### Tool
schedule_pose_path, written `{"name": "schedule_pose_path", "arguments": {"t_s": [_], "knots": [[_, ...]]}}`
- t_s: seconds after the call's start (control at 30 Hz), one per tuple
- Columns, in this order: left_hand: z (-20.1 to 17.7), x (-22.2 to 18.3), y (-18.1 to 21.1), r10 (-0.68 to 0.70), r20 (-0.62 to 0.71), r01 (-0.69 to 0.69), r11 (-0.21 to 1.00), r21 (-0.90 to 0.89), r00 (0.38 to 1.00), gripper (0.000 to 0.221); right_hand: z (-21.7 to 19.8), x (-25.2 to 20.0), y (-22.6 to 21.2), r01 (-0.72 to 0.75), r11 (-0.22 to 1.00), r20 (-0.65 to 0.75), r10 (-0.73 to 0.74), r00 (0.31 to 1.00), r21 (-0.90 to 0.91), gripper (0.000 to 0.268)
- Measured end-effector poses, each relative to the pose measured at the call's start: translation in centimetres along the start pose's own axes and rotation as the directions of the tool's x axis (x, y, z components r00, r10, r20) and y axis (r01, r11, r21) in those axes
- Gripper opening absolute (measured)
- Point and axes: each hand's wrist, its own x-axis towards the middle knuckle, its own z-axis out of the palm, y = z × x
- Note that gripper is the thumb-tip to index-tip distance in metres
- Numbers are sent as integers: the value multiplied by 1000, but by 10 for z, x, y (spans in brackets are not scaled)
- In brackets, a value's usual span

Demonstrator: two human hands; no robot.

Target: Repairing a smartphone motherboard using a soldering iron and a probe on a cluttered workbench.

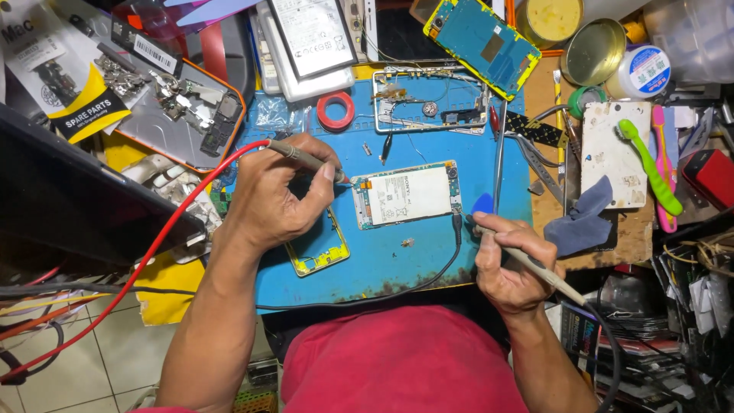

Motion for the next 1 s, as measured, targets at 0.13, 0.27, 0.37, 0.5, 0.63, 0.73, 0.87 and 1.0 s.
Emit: {"name": "schedule_pose_path", "arguments": {"t_s": [0.13, 0.27, 0.37, 0.5, 0.63, 0.73, 0.87, 1.0], "knots": [[1, -1, -1, -11, 0, 11, 1000, -4, 1000, 21, 0, -1, 2, -11, 1000, -4, 11, 1000, 15, 20], [1, 0, -1, -11, -2, 11, 1000, 9, 1000, 21, 0, -2, 0, -20, 1000, -6, 20, 1000, 17, 21], [1, -1, 0, -11, -7, 12, 1000, 22, 1000, 21, -1, -4, 2, -20, 1000, -2, 20, 1000, 16, 21], [1, 0, -1, -5, -27, 6, 1000, 31, 1000, 19, -1, -4, 3, -16, 1000, -2, 17, 1000, 19, 21], [0, -1, 1, -18, -33, 19, 1000, 17, 999, 20, -2, -5, 2, -22, 1000, 0, 22, 1000, 14, 21], [1, -1, -1, -14, -44, 15, 1000, 22, 999, 19, -3, -6, 3, -20, 1000, 1, 20, 1000, 10, 21], [1, -1, -1, -22, -40, 22, 1000, 12, 999, 19, -2, -5, 5, -12, 1000, 3, 12, 1000, 9, 21], [1, -1, -1, -19, -39, 19, 1000, 22, 999, 19, -2, -5, 4, 1, 1000, 4, -1, 1000, 5, 22]]}}
